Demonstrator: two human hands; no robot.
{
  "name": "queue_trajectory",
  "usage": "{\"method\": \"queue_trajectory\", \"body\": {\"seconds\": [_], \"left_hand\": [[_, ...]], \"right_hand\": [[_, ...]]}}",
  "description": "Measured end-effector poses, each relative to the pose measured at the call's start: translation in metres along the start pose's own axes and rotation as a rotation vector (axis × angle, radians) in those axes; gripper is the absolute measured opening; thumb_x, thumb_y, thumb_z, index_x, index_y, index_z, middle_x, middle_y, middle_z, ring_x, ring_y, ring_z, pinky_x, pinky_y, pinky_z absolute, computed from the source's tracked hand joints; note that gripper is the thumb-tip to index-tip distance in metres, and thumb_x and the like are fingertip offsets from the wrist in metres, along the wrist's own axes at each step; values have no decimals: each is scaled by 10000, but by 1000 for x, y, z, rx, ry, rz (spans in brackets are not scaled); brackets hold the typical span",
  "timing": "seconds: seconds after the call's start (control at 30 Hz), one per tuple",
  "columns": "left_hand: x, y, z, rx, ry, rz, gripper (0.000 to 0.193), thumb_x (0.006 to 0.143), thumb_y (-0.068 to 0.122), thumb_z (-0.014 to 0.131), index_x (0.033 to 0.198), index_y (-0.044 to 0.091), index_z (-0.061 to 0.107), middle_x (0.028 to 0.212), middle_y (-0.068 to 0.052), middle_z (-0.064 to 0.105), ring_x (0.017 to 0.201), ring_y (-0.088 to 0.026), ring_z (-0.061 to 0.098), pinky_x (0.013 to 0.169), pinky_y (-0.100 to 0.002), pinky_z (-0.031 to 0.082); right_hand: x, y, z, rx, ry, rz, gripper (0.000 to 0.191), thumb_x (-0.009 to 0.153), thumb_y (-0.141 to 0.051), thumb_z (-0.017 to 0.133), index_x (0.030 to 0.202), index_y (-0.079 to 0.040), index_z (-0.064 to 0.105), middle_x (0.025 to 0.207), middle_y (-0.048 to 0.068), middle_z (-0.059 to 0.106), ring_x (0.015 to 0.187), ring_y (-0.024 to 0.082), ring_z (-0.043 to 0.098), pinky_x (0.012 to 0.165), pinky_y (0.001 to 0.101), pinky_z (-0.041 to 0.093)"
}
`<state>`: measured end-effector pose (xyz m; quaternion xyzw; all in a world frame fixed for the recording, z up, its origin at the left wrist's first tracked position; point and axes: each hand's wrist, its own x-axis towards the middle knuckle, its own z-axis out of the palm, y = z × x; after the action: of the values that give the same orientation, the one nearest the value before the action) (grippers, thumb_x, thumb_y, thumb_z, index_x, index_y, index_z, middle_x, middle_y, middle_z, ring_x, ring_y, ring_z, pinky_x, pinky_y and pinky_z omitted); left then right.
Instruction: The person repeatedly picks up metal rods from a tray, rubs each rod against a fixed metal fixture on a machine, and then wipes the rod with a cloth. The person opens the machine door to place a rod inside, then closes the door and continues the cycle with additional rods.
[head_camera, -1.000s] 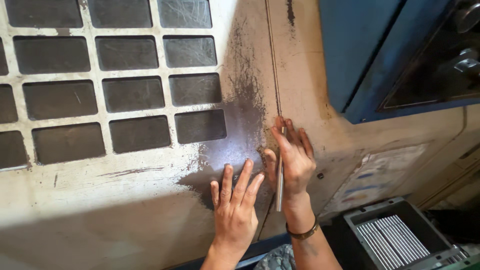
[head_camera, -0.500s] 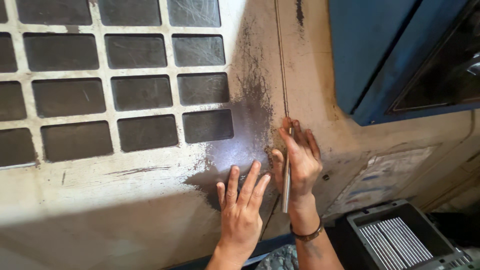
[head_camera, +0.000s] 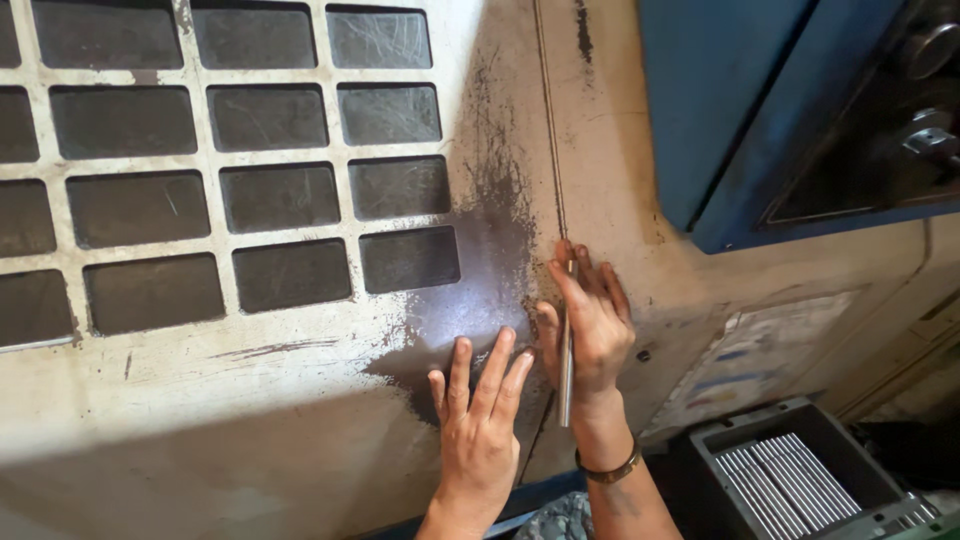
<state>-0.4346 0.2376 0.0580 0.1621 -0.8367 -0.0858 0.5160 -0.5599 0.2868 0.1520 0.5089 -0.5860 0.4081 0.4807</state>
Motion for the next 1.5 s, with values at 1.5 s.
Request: {"method": "queue_trajectory", "body": {"seconds": [1.5], "left_hand": [[-7, 5, -8, -16, 9, 70, 612, 820, -65, 524, 1377, 163, 635, 1590, 22, 441, 1543, -372, 195, 1205, -638, 133]], "right_hand": [[7, -9, -13, -11, 31, -19, 292, 1040, -170, 583, 1279, -10, 633, 1309, 203, 697, 1308, 334, 643, 1167, 461, 436]]}}
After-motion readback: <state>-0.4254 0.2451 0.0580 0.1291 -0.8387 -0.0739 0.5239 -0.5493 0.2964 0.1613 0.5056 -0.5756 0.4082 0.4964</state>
